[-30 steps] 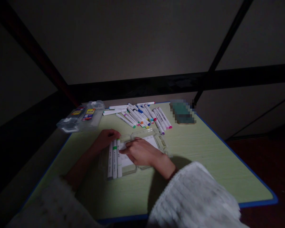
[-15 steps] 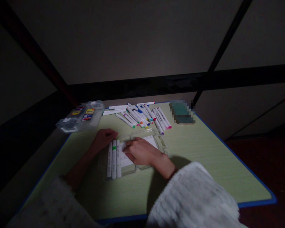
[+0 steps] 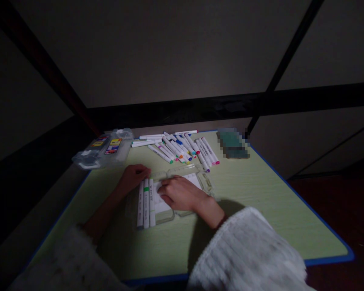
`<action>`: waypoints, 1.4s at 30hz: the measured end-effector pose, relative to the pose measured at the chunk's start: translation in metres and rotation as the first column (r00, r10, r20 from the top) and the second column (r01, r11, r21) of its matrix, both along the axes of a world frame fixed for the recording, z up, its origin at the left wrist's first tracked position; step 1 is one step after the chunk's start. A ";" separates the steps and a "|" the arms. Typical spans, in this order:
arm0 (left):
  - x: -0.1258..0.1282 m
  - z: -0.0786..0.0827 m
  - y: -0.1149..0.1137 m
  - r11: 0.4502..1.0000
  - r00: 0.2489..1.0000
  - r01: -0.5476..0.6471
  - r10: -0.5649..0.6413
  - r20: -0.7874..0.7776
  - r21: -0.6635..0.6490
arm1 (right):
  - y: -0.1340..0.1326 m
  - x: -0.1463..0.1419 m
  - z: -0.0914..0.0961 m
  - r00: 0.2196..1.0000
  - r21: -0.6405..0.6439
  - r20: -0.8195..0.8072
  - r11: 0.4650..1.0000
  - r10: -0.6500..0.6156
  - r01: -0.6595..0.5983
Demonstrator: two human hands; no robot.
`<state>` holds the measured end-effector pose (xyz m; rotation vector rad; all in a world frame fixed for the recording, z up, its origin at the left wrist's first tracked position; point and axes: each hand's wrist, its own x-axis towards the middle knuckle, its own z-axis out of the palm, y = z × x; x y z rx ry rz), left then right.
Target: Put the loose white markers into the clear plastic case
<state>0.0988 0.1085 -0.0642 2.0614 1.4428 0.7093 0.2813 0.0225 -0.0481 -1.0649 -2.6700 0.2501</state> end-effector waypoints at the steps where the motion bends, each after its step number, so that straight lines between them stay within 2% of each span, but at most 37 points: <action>1: -0.001 0.000 0.000 1.000 1.000 -0.010 0.010 -0.010 0.006 | 0.000 0.000 0.000 1.000 -0.002 -0.004 1.000 0.001 -0.001; 6: -0.005 -0.003 0.002 0.992 0.991 -0.071 0.083 -0.104 0.106 | 0.001 0.000 -0.001 1.000 0.009 0.007 1.000 -0.001 0.001; 11: -0.006 -0.006 0.004 0.986 0.984 -0.048 0.074 -0.160 0.159 | 0.001 0.000 0.000 1.000 0.021 0.025 1.000 -0.004 0.003; 21: -0.004 -0.005 0.003 0.991 0.978 -0.006 0.034 -0.204 0.134 | 0.001 0.000 0.003 0.999 -0.001 0.030 1.000 -0.010 0.010; 35: -0.002 -0.003 0.000 0.995 0.983 -0.006 0.024 -0.182 0.099 | 0.001 0.001 0.001 0.999 0.013 0.038 1.000 -0.017 0.017; 42: -0.001 -0.005 0.001 0.994 0.993 -0.016 0.029 -0.114 0.108 | 0.001 0.002 0.003 0.998 0.011 0.057 0.999 -0.037 0.036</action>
